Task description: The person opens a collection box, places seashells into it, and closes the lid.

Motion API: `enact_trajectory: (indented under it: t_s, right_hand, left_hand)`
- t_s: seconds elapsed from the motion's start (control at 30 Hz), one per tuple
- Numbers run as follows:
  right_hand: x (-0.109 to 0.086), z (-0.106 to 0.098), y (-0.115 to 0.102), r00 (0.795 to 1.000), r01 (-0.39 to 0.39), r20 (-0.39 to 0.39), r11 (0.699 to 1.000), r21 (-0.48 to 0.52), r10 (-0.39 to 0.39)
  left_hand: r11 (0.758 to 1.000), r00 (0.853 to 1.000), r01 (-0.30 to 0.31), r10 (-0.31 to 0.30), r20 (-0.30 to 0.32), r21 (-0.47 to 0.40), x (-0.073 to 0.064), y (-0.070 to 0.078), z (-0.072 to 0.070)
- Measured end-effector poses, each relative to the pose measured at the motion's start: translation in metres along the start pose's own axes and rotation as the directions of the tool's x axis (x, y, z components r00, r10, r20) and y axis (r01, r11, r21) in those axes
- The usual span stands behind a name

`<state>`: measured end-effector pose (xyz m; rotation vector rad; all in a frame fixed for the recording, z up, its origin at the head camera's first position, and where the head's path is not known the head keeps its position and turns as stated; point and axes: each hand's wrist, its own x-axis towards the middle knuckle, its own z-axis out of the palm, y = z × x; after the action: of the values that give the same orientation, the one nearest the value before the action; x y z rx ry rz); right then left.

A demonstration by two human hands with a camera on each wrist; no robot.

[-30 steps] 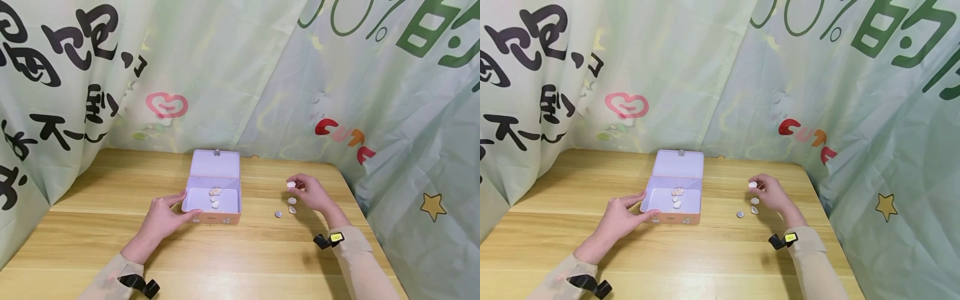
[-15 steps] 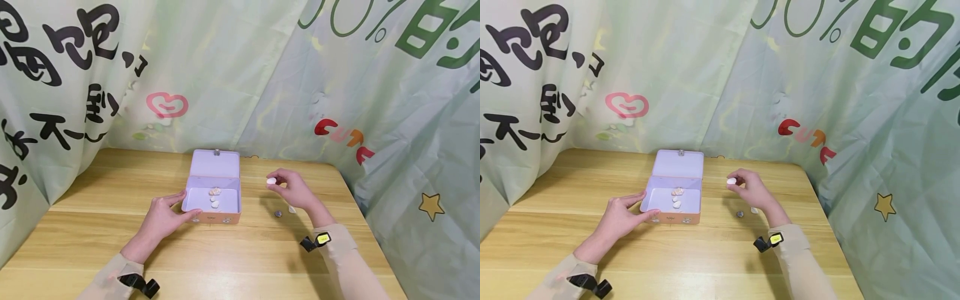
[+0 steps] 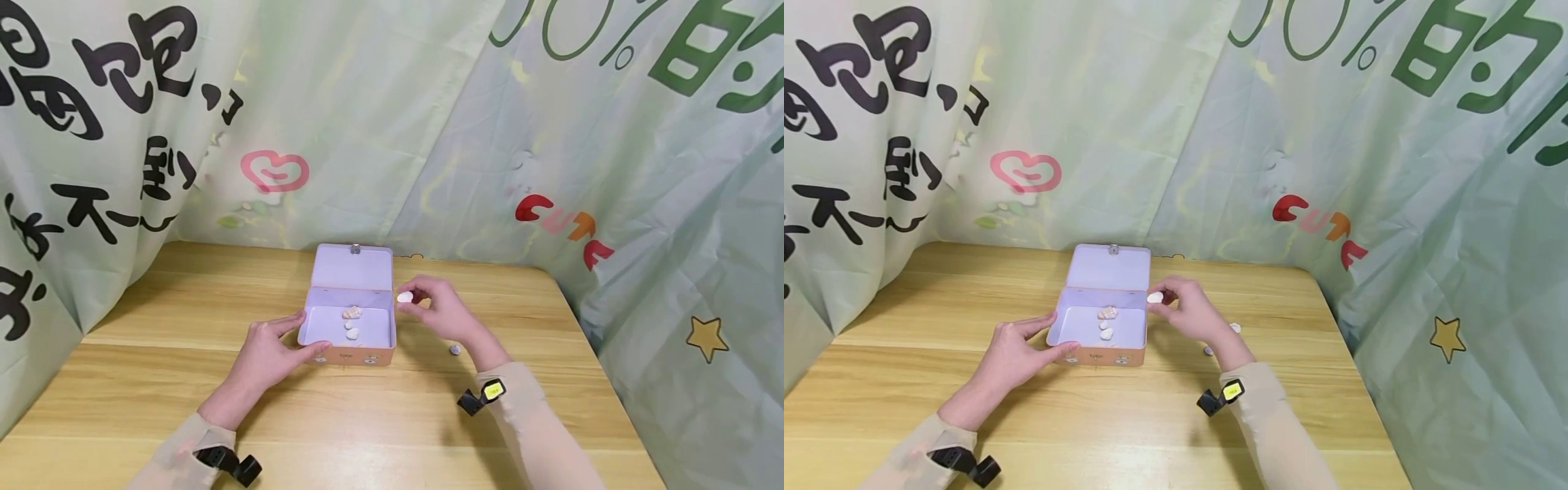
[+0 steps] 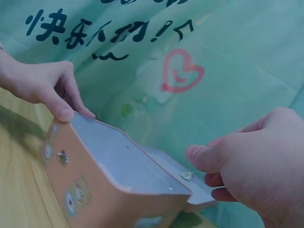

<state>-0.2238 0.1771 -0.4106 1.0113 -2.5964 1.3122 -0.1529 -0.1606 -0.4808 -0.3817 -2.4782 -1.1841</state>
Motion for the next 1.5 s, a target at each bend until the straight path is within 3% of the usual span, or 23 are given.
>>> enact_trajectory:
  t_s: [0.23,0.97,1.13,1.5]
  right_hand:
    - [0.009,0.019,-0.005,0.999,-0.032,0.025,0.999,0.035,0.032]
    - [0.030,0.058,-0.001,0.994,0.027,0.099,0.996,0.081,-0.035]
    - [0.035,0.063,0.002,0.992,0.039,0.118,0.997,0.061,-0.046]
    - [0.040,0.069,0.005,0.985,-0.003,0.170,1.000,-0.020,0.006]
  left_hand:
    - [1.000,1.000,-0.010,0.010,-0.007,0.005,0.000,-0.001,0.000]
    - [0.999,0.999,-0.044,0.044,-0.025,0.018,0.000,-0.003,0.001]
    - [0.999,0.998,-0.050,0.050,-0.023,0.016,0.000,-0.003,0.001]
    - [0.998,0.998,-0.056,0.056,-0.027,0.018,0.000,-0.005,0.001]
